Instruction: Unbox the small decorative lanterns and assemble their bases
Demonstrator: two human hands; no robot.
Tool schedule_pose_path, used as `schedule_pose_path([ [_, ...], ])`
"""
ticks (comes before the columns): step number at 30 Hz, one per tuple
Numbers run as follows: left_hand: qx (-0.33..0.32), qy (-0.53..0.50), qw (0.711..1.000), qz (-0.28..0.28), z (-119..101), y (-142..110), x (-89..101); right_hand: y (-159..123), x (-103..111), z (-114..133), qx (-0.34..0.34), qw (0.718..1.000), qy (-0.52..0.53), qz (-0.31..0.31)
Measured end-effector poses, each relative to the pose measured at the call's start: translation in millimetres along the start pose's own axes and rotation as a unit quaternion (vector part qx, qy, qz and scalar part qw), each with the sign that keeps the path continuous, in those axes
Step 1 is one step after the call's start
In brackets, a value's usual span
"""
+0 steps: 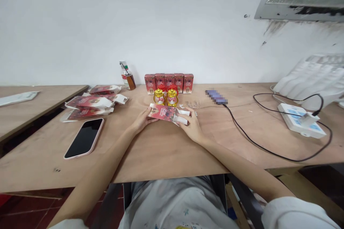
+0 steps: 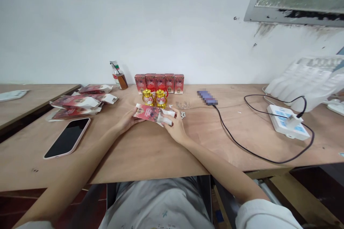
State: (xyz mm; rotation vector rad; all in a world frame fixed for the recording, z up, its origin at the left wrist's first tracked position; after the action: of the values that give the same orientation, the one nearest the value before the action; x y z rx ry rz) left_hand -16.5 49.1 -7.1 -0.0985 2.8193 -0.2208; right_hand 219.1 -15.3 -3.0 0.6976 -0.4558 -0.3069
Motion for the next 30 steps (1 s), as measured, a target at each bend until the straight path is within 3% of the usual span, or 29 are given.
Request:
schedule_pose_path([
  [9,-0.011,0.029,0.999,0.019,-1.5,-5.2,-2.6,0.4,-3.6,-13.9,-0.011,1.0,0.001,-0.014],
  [21,-0.039,0.022,0.999,0.03,-4.9,-10.8,-6.8,2.5,-3.1,-14.0,-0.016,1.0,-0.021,-0.016],
  [24,-0.104,-0.007,0.994,-0.017,-19.9,-5.1,4.2,4.3,0.3,-8.4,0.001,0.999,0.002,-0.052],
  [27,-0.165,-0.061,0.977,-0.118,-40.5,2.5,27.1,6.5,3.7,-5.0,0.003,0.995,0.038,-0.09],
  [30,-0.168,-0.135,0.954,-0.21,-53.8,6.8,47.9,8.9,4.7,-7.3,-0.027,0.991,0.079,-0.109],
])
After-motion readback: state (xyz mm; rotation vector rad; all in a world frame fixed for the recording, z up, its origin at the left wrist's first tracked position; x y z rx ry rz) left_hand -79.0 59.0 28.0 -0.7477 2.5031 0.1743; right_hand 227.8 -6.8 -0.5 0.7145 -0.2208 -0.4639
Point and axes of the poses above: each hand's wrist, its own y-axis towards the middle knuckle, its own x-axis out of the back of the hand, z = x × y, the point moved 2 cm from there along y, towards the middle knuckle, and after that the axes turned 12 degrees about -z, right-handed, at the moved point
